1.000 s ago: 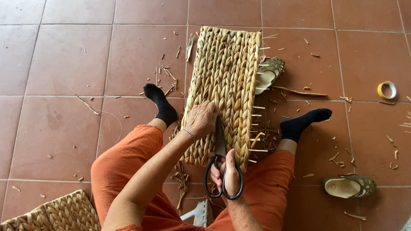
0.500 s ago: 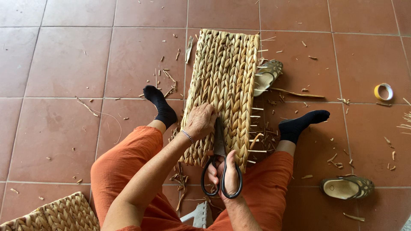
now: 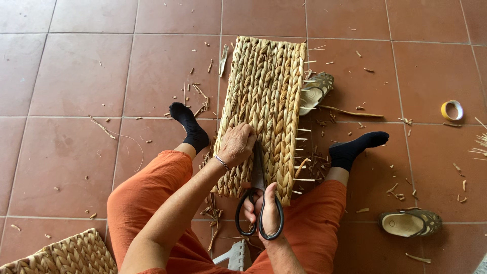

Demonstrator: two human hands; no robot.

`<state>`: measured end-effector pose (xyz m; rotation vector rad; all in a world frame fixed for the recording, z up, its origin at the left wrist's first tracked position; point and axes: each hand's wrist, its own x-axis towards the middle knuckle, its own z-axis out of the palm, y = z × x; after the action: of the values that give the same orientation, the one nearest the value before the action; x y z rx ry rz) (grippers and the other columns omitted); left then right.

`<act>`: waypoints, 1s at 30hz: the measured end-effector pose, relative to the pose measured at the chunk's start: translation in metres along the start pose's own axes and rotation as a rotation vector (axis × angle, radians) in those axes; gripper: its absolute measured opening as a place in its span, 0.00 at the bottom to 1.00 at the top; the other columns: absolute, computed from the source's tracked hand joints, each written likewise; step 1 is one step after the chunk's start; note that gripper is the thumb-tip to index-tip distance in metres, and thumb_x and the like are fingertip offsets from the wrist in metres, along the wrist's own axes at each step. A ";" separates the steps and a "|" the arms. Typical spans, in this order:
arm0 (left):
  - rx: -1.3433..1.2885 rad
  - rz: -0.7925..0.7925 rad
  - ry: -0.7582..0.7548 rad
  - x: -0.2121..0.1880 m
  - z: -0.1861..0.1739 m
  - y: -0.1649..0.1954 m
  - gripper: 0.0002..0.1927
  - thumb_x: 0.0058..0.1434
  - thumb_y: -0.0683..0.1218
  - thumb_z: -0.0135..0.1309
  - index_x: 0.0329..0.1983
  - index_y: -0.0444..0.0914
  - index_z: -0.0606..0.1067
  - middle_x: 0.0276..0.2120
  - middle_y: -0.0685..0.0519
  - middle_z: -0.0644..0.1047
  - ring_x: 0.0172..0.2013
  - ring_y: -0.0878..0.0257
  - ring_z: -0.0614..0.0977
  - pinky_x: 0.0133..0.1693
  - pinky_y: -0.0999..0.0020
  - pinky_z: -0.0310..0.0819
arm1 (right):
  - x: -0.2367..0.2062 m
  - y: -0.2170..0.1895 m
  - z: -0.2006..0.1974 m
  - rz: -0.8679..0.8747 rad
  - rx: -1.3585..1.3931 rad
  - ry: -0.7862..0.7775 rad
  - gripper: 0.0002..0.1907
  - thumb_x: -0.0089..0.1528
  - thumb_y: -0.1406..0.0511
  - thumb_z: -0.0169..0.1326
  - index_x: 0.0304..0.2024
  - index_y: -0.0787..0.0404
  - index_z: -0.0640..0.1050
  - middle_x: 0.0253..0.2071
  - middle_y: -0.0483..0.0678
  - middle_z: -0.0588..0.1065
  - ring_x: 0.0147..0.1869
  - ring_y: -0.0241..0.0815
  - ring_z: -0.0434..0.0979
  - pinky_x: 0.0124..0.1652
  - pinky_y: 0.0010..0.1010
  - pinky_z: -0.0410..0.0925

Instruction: The person sits on the floor weaving a water hyacinth basket, tucking and pressing woven strands along the rim and sides by hand. They use scissors to trim the protruding straw ends around the basket, rotating the basket to reach each side, and continue tucking and cutting until the edges are trimmed.

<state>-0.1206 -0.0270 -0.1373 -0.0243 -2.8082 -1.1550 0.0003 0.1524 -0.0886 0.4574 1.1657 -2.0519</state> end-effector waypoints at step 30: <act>0.115 0.090 -0.100 0.002 -0.013 0.006 0.09 0.62 0.47 0.55 0.43 0.39 0.77 0.34 0.49 0.75 0.33 0.56 0.77 0.38 0.57 0.71 | -0.053 -0.058 -0.062 -0.844 -1.603 0.475 0.38 0.54 0.48 0.64 0.58 0.67 0.75 0.20 0.41 0.69 0.19 0.34 0.71 0.19 0.28 0.68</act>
<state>-0.1213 -0.0317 -0.1233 -0.2030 -2.9213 -0.9982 -0.0092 0.2461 -0.0543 -0.4694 3.0904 -0.8237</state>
